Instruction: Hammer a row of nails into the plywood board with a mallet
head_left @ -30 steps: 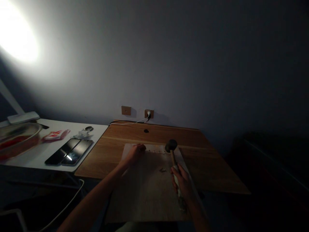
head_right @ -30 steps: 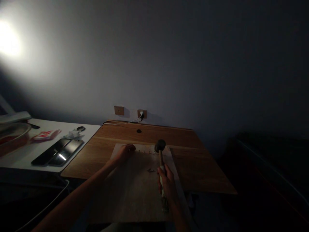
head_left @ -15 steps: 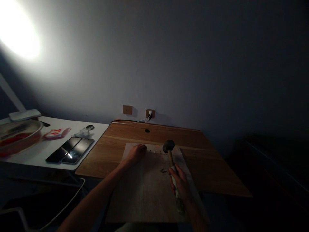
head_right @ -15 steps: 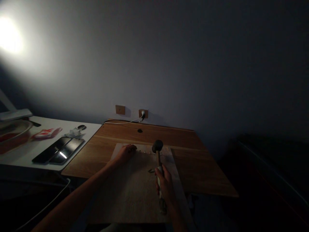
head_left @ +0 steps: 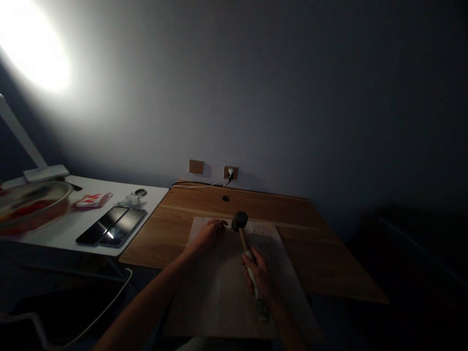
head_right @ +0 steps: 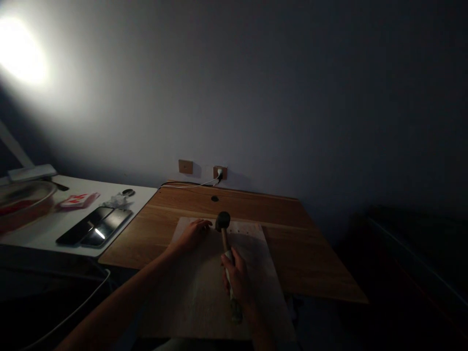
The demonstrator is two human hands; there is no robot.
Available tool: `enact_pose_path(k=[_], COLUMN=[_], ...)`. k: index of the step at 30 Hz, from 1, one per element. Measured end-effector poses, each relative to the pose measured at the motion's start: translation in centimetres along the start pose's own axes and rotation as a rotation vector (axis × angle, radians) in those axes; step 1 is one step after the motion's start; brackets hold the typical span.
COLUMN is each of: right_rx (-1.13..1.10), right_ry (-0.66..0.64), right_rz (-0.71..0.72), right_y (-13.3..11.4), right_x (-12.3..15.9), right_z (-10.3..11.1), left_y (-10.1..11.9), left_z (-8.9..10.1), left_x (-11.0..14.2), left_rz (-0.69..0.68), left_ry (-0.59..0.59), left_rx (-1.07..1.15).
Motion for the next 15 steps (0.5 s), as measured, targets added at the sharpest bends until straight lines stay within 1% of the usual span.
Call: enact_pose_path(k=[7,10,15], right_rx=[0.051,0.052,0.054], right_ry=[-0.046,-0.028,0.006], right_rz=[0.021,0.011,0.007], right_y=[0.6,0.9,0.8], right_x=[-0.9,-1.0,-0.7], right_z=[-1.5,-1.8,-2.1], left_y=[-0.5,-0.7,-0.6], left_z=[-0.5,-0.5,-0.3], left_x=[0.0,-0.1,0.0], left_rz=[0.062,0.086,0.076], left_ry=[-0.006,0.007,0.013], left_rx=[0.077,0.105,0.159])
Point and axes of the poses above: each hand's wrist, its own x-axis away from the middle knuckle, its own z-axis out of the back of the hand, y = z × x, the point moved 1 cm from there along -x, towards the middle knuckle, and after that the axes turned 5 degrees about -x, right-handed, at the moved point
